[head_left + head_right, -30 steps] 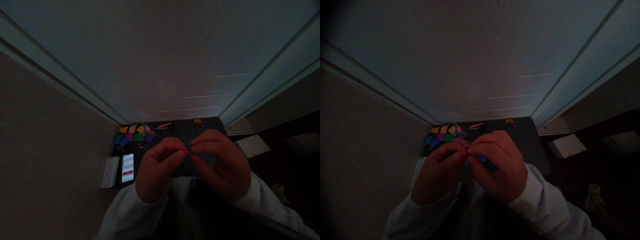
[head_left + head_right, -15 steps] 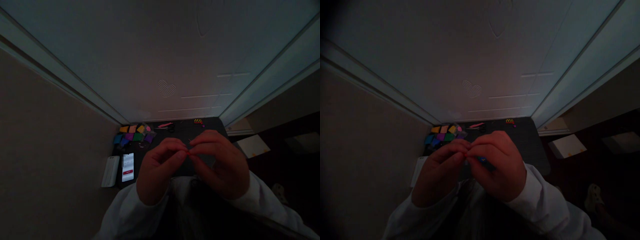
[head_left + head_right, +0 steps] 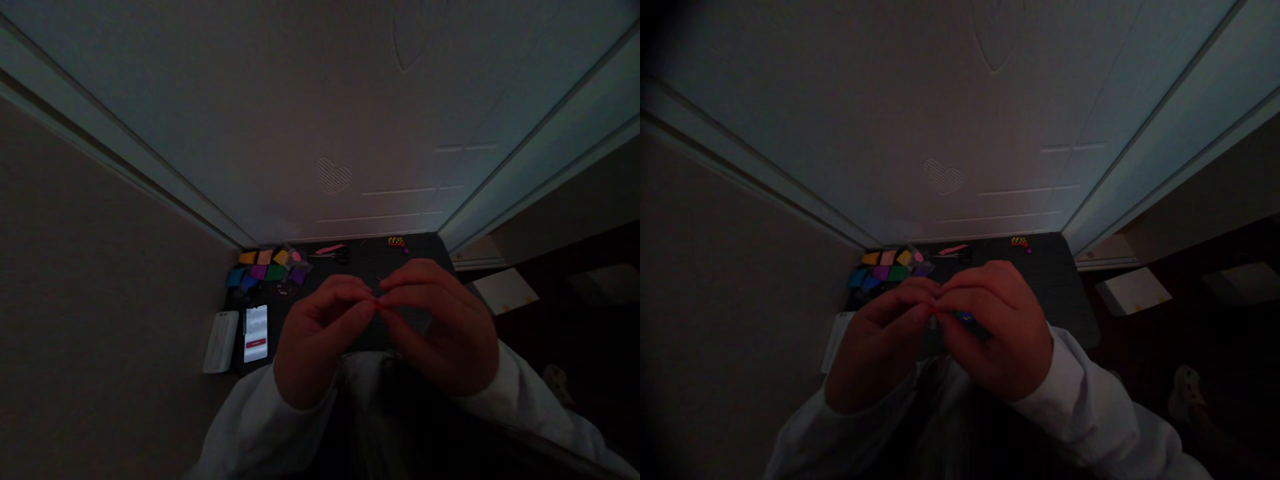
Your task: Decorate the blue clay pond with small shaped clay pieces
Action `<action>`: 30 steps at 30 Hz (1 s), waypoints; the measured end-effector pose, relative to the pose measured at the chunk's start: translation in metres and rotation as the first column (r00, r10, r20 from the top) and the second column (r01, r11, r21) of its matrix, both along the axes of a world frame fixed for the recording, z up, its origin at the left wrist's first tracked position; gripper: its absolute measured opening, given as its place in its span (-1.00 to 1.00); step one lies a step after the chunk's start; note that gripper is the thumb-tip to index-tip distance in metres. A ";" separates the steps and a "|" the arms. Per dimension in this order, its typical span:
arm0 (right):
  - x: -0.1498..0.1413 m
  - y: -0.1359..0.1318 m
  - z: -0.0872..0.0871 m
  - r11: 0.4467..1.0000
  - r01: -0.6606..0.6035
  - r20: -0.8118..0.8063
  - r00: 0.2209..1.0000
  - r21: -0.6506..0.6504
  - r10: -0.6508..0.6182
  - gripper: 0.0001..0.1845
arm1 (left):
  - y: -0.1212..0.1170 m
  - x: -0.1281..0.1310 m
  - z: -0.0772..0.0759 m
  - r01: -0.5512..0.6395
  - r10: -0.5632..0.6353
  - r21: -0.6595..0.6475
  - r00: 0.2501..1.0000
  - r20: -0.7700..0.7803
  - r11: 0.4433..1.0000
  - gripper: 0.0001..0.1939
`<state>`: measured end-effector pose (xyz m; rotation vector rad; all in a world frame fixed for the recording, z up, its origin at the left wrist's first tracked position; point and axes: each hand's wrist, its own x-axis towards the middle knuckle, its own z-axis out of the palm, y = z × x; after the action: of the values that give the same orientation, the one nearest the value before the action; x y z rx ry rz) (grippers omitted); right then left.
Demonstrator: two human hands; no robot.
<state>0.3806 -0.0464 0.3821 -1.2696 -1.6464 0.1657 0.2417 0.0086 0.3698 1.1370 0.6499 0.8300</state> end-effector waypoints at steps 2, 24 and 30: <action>-0.001 0.000 0.001 1.000 0.001 -0.021 1.000 -0.002 -0.001 -0.85 | 0.000 0.000 0.001 -0.015 0.016 0.041 0.999 -0.035 0.999 -0.90; -0.004 -0.003 0.002 0.998 -0.067 -0.214 0.975 -0.008 0.064 -0.81 | -0.010 -0.002 0.011 -0.138 0.227 0.468 0.964 -0.139 0.873 -0.79; -0.005 -0.003 0.000 0.998 -0.059 -0.222 0.973 -0.004 0.056 -0.78 | -0.009 -0.001 0.010 -0.161 0.245 0.438 0.959 -0.143 0.885 -0.81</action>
<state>0.3754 -0.0491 0.3824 -1.1671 -1.4913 0.3404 0.2407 -0.0008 0.3802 1.5785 0.7852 1.0835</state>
